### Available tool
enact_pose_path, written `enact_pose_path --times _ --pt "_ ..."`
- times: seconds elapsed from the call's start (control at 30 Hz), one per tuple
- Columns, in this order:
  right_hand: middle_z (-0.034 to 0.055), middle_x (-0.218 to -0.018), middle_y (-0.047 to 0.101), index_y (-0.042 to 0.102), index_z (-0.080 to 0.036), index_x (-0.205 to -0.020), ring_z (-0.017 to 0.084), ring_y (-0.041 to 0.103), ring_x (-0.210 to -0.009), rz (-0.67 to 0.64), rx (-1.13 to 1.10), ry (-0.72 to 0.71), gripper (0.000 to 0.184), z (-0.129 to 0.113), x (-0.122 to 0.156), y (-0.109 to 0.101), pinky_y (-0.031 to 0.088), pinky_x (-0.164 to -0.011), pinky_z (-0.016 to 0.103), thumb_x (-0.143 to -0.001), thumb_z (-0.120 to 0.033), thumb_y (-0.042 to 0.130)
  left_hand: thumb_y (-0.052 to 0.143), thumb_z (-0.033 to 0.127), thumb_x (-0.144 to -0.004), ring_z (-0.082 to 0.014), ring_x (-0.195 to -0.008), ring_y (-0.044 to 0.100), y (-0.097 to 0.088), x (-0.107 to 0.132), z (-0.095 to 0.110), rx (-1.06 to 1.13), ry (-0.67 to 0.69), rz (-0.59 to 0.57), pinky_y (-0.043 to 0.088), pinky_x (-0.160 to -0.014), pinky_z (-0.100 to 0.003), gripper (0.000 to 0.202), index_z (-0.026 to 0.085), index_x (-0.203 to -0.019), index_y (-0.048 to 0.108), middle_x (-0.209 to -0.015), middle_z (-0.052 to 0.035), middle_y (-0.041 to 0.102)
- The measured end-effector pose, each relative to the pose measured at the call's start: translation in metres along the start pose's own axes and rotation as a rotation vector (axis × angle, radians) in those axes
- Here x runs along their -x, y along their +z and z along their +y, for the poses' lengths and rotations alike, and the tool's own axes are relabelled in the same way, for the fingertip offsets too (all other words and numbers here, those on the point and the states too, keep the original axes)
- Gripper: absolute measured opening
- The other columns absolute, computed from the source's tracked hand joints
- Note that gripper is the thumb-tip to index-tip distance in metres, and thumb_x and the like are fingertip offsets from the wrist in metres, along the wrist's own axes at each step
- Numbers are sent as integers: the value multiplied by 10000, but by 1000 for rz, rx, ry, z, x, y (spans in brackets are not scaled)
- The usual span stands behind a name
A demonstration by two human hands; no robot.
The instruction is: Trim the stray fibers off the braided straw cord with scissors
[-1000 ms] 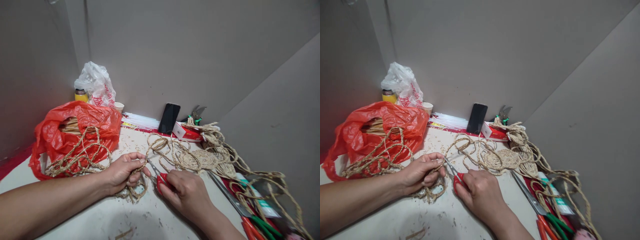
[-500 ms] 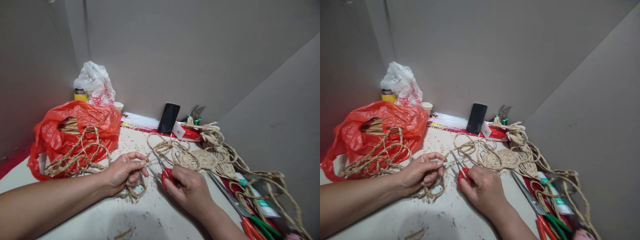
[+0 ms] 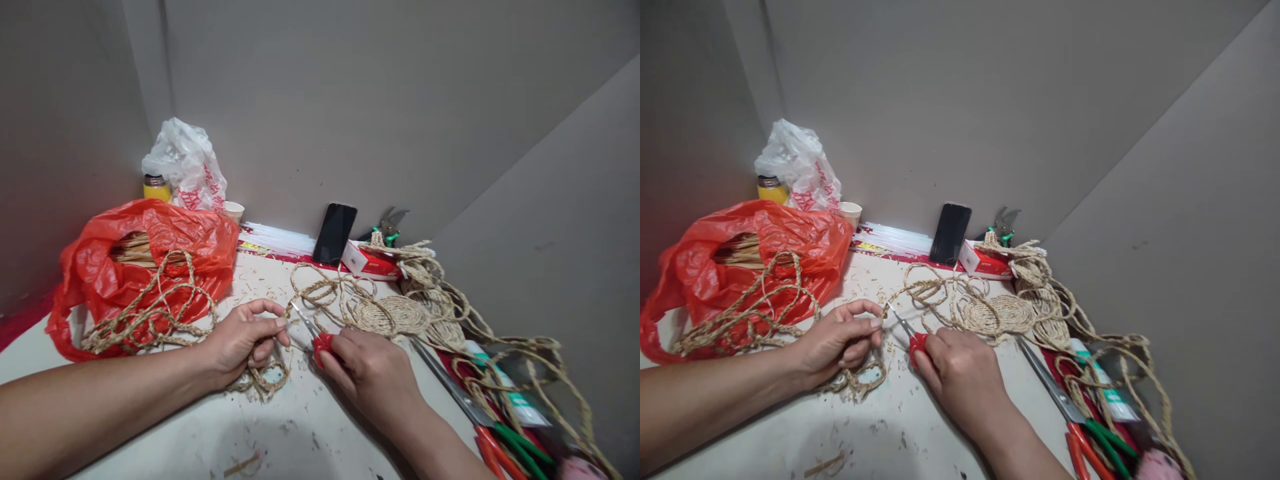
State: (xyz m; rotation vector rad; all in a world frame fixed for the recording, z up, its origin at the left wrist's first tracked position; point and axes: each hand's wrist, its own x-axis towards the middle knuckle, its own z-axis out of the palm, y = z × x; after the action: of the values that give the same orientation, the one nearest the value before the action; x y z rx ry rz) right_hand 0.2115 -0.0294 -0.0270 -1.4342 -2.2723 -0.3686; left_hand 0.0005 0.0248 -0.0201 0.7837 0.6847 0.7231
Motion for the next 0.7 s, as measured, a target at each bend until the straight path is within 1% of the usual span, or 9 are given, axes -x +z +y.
enact_pose_path --times 0.17,0.33,0.47,0.6,0.7 --pt "-14 -534 496 536 -189 -574 116 425 -502 -20 -54 19 299 -1 -2 -2 259 -547 256 -855 -289 508 657 253 -740 -16 -299 308 3 2 -1 -98 60 54 198 -319 -154 217 170 -878 512 -594 9 642" --pt "-5 -555 512 584 -191 -616 134 436 -511 -65 -15 19 234 -10 -4 -8 257 -559 273 -806 -324 554 671 309 -727 -18 -299 318 6 5 -2 -194 98 107 193 -318 -149 248 171 -861 513 -551 26 619" --pt "8 -562 537 594 -193 -616 144 459 -514 -107 17 32 249 -13 -3 -9 248 -556 281 -813 -338 545 680 329 -707 -18 -296 313 7 5 -3 -196 109 109 183 -320 -149 271 168 -859 524 -529 29 611" --pt "17 -567 562 585 -192 -599 141 468 -505 -161 26 34 269 -14 -2 -8 244 -548 277 -829 -316 522 696 333 -674 -13 -293 294 7 5 -4 -171 104 120 173 -318 -152 296 159 -851 536 -514 32 603" --pt "17 -550 559 569 -192 -573 140 464 -495 -148 49 2 295 -13 -1 -8 240 -546 279 -843 -293 508 696 322 -660 -10 -287 280 8 4 -3 -156 96 138 166 -316 -154 290 157 -838 537 -506 34 599"
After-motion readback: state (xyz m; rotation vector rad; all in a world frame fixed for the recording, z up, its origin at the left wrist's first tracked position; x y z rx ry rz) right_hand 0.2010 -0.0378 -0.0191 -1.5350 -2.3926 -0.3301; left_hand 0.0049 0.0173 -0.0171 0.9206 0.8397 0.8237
